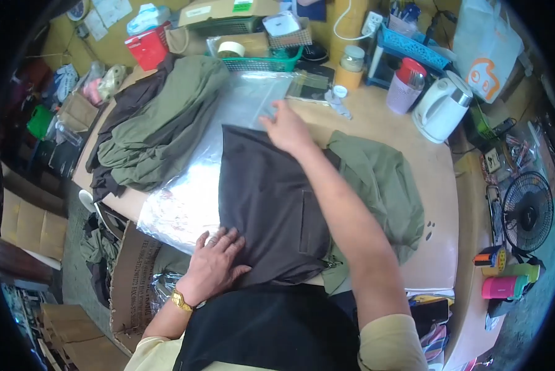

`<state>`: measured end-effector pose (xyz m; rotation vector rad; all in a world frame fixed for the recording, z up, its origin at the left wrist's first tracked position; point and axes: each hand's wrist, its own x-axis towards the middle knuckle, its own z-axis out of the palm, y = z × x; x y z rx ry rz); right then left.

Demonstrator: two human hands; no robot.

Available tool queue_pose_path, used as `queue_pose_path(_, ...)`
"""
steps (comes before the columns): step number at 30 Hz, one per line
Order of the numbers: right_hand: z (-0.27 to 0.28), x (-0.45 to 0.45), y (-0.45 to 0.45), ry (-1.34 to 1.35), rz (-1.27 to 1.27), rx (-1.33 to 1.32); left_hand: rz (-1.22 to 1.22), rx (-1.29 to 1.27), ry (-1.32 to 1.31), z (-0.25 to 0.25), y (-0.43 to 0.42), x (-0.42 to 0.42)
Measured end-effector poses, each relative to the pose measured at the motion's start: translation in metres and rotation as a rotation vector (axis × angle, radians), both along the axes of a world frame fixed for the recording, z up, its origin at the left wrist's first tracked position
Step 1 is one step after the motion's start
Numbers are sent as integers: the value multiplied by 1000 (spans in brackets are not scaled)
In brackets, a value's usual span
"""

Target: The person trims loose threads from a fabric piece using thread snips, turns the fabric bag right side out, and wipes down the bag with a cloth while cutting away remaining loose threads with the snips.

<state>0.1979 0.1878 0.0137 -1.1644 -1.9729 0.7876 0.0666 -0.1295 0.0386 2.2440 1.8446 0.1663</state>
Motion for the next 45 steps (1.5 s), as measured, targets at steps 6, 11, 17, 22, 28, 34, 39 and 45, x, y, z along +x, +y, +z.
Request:
queue_pose_path(6,-3,-35,-38,-177,268,-73,355,266,-471,40,53,-39)
queue_pose_path(11,44,0,-107,63,360,-67,421,339,-1006,-3,106,-76)
queue_pose_path(17,53,12,-140,269,299,-227,267,186,-1490,9,114,-43)
queue_pose_path(22,48,29,-142,363,216,-187,522,440,-1958,3,111,-70)
queue_pose_path(28,42,35,-152,362,227,-237,295,166,-1367,23,89,-53)
queue_pose_path(34,43,41,-153,417,254,-264,282,207,-1629,16,107,-27)
queue_pose_path(39,60,35,-161,345,141,-125,307,160,-1765,15,107,-14)
queue_pose_path(45,66,32,-161,444,241,-57,354,340,-1774,10,100,-16)
